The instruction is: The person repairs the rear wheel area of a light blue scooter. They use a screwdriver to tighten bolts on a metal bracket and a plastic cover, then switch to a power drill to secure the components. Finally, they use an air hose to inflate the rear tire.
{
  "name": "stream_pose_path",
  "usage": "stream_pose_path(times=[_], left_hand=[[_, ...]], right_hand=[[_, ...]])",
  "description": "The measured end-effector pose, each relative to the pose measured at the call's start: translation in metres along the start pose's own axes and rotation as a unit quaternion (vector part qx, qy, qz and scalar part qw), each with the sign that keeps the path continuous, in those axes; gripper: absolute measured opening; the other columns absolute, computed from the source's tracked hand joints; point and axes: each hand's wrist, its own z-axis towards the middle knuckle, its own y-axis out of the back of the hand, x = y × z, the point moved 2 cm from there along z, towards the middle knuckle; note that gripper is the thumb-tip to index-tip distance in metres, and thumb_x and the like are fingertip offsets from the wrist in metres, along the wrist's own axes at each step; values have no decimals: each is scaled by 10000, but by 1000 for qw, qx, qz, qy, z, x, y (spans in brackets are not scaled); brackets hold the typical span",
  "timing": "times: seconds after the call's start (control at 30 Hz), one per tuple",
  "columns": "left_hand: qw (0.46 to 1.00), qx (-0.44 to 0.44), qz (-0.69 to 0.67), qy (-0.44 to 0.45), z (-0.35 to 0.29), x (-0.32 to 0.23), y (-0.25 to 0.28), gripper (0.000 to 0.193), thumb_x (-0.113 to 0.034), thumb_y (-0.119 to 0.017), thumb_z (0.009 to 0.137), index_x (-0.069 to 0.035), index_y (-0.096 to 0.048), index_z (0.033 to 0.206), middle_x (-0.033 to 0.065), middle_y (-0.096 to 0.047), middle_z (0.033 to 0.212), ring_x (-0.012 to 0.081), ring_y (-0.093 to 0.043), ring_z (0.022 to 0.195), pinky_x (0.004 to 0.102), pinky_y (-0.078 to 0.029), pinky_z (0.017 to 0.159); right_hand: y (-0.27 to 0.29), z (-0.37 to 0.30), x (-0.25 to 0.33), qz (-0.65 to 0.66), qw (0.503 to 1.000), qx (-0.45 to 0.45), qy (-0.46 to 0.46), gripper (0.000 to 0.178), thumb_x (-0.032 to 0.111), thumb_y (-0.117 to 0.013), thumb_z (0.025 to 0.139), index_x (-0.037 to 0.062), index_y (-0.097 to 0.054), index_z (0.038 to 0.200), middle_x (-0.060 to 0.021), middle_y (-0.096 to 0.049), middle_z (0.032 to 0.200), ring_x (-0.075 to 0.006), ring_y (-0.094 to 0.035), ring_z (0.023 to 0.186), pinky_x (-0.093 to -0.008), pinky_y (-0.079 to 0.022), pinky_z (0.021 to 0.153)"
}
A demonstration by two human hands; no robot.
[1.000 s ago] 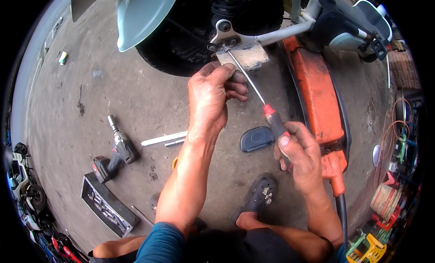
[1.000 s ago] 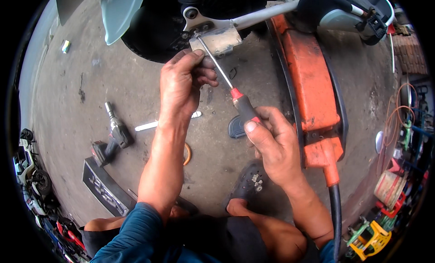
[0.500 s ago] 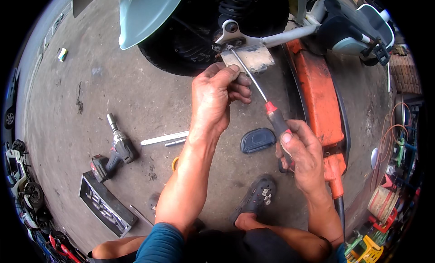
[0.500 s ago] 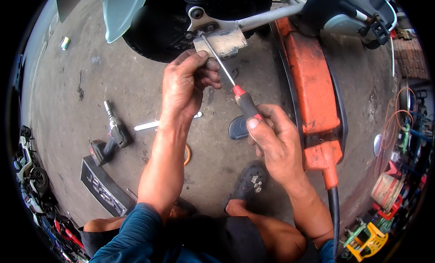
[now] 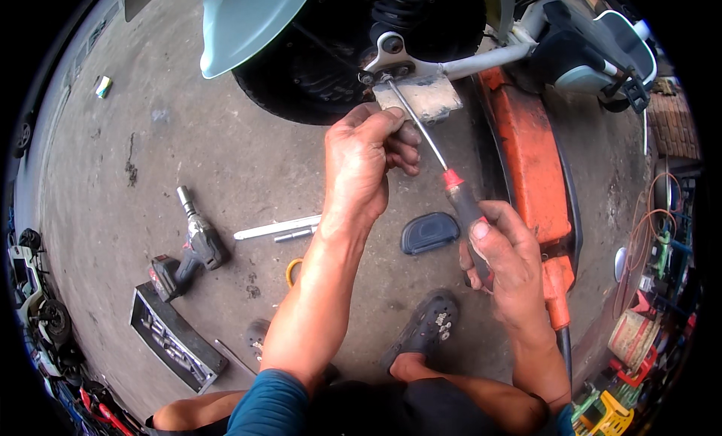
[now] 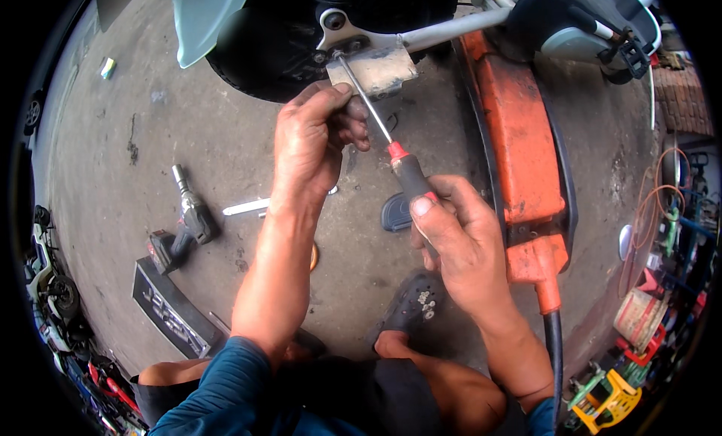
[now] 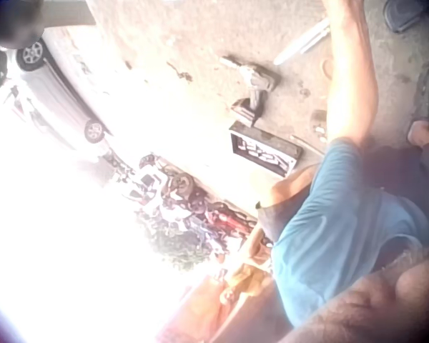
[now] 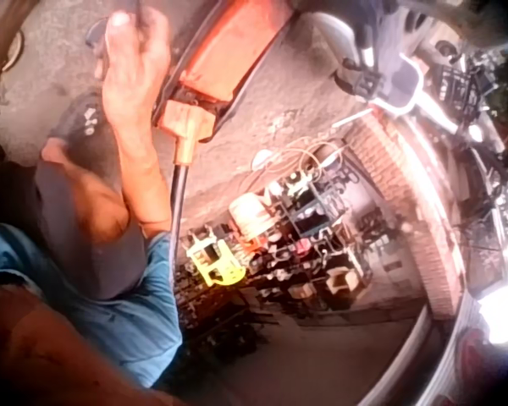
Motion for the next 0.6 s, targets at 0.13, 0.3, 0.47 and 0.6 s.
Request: stream_pose_path(times=[0.13, 0.3, 0.47, 0.6], left_hand=[[1000, -11, -15, 15, -8, 1, 2, 247, -215, -592, 930, 32, -607, 943, 106, -632, 734, 142, -580, 535, 263, -487, 473], [996, 69, -21, 47, -51, 23, -6, 425, -361, -568, 959, 46, -605, 1078, 111, -652, 878, 151, -609, 759, 262, -486, 655], [987, 60, -89, 118, -57, 24, -20, 253, -243, -591, 931, 10, -608, 919, 85, -612, 789, 138, -566, 709, 258, -459, 636], [995, 5, -69, 76, -57, 21, -21, 191, -179, -585, 901, -22, -563, 795, 60, -557, 698, 117, -503, 626, 251, -421, 586]], right_hand=[[-6, -1, -1, 70, 996, 28, -47, 378, 342, -534, 953, 4, -537, 1122, -67, -571, 692, -84, -472, 477, -214, -330, 412], [-5, -1, -16, 342, 918, 142, -143, 413, 389, -456, 996, 1, -550, 1105, -93, -587, 723, -112, -493, 492, -227, -346, 393], [-15, -4, -27, 449, 860, 172, -173, 496, 424, -328, 1033, -12, -509, 1185, -114, -584, 760, -155, -495, 476, -221, -340, 361], [-25, -18, -12, 227, 962, 117, -102, 392, 397, -503, 982, 32, -490, 1125, -74, -564, 758, -110, -501, 504, -197, -325, 386]])
